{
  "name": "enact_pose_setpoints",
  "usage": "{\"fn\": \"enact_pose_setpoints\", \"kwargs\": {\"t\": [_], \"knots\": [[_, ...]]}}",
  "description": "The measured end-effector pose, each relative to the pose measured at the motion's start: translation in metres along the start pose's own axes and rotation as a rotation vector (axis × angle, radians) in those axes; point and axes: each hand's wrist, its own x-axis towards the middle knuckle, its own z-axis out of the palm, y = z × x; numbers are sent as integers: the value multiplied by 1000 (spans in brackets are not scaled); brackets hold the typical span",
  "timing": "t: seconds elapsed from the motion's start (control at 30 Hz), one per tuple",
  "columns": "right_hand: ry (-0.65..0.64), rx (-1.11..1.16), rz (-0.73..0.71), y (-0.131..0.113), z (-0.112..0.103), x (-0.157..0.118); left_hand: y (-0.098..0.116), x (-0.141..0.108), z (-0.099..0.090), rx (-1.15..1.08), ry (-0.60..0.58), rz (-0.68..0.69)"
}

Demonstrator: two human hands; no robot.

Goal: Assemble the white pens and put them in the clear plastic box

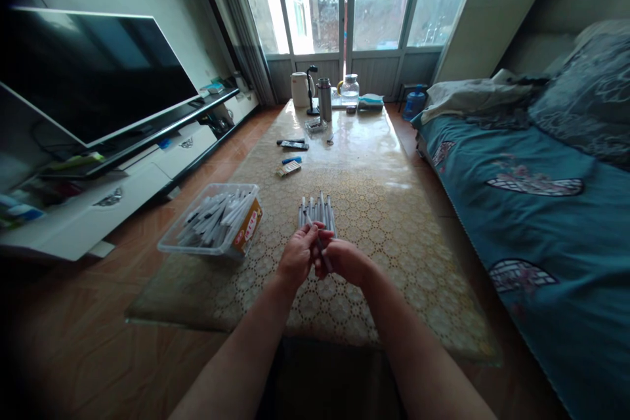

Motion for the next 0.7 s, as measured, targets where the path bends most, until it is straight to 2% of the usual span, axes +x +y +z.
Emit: {"fn": "enact_pose_setpoints", "kwargs": {"t": [0.1, 0.27, 0.4, 0.5, 0.7], "knots": [[131, 114, 6, 4, 1, 5, -7, 2, 2, 52, -5, 42], [184, 218, 14, 14, 5, 7, -23, 7, 4, -32, 92, 157], [179, 181, 15, 23, 9, 9, -28, 9, 3, -90, 160, 137], [178, 149, 27, 25, 13, 11, -25, 9, 1, -117, 164, 117], [274, 98, 74, 23, 24, 7, -20, 9, 0, -91, 161, 80]]}}
